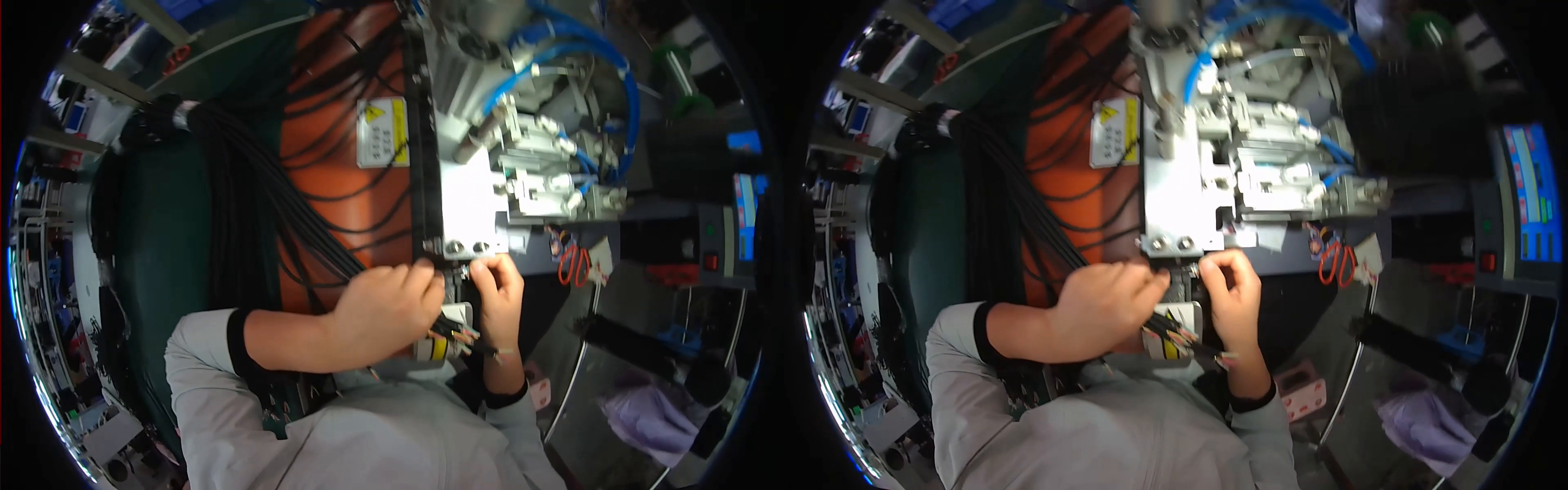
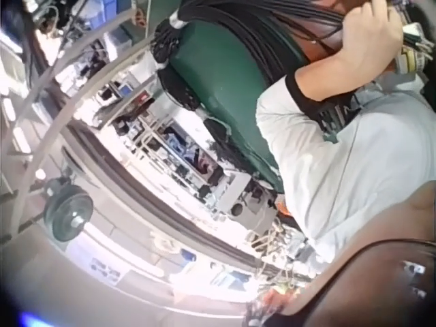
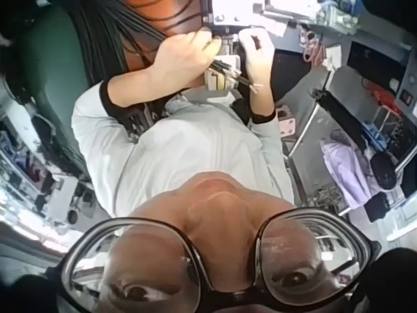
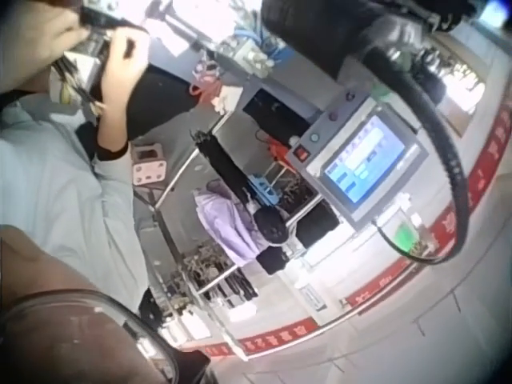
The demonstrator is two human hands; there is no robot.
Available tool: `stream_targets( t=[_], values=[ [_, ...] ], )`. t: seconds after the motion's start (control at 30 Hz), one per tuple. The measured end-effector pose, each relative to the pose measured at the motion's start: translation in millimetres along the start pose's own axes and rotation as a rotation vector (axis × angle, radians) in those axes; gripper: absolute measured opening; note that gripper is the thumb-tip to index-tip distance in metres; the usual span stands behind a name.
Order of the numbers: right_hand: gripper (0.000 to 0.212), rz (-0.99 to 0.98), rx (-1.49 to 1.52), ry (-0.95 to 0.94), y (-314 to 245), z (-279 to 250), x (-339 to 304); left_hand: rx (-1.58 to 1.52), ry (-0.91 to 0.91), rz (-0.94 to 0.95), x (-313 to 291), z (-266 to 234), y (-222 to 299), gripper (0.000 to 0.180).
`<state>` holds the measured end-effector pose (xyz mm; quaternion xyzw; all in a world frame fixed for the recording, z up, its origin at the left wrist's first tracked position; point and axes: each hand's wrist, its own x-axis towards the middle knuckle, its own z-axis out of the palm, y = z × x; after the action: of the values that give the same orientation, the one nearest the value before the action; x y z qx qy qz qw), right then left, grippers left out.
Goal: Assembling a wiring harness by feeding individual wires into a machine for processing.
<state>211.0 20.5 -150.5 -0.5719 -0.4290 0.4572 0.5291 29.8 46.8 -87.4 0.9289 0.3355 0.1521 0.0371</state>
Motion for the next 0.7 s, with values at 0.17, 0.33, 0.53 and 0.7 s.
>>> stream_targets(
  t=[0.17,0.33,0.53,0.7],
  values=[
    [0.009,-0.292,-0.061,0.055,-44.1,13.8,-17.3,0.106,-0.061,-0.022,-17.2,-45.0,10.7,0.021],
    [0.017,-0.724,0.021,-0.483,-75.4,5.8,-27.7,-0.097,-0.043,0.044,-26.8,-62.2,4.8,0.01],
    [0.02,-0.623,0.122,-0.33,-89.1,13.5,-56.5,-0.334,0.215,0.17,-28.5,-91.7,12.6,0.009],
    [0.018,-0.596,0.099,-0.17,-95.8,19.2,-70.3,-0.327,0.467,0.225,-33.9,-101.4,12.7,0.021]
  ],
)
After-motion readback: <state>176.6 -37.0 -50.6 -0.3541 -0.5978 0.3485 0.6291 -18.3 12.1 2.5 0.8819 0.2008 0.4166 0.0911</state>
